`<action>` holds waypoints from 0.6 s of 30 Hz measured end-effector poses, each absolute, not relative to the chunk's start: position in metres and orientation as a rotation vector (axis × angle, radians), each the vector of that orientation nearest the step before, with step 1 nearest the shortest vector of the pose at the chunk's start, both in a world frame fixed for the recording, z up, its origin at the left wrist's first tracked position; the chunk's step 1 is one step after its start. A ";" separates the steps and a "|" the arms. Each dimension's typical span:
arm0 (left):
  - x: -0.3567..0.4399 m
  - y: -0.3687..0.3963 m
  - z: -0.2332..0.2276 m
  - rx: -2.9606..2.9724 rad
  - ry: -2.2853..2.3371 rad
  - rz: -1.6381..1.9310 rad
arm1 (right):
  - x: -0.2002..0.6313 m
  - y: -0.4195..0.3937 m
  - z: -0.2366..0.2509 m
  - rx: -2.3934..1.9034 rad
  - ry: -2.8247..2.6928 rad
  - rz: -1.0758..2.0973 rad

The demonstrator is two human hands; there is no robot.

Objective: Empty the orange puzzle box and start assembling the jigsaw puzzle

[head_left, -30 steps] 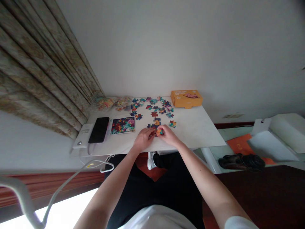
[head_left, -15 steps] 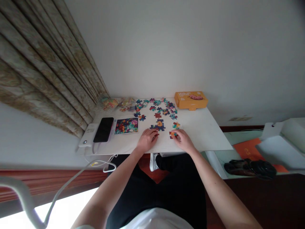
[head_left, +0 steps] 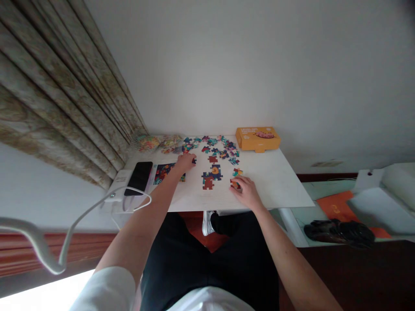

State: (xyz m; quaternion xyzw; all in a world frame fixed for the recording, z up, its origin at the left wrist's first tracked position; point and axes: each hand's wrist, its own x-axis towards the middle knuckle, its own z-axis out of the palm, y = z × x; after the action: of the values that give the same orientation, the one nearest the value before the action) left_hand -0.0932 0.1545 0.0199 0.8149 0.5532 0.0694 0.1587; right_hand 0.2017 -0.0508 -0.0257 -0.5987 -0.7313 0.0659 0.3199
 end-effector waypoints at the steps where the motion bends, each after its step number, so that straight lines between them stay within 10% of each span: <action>1: -0.092 0.157 0.022 2.320 1.590 0.161 | 0.202 -0.051 -0.026 -1.587 -1.924 0.161; 18: -0.079 0.174 0.049 2.092 1.474 0.244 | 0.203 -0.048 -0.029 -1.568 -1.865 0.144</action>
State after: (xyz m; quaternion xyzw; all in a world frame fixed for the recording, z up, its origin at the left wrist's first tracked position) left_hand -0.0794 0.1744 0.0490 0.7809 0.5502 0.0911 0.2815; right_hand 0.2028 -0.0482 -0.0293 -0.6032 -0.7178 0.0553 0.3433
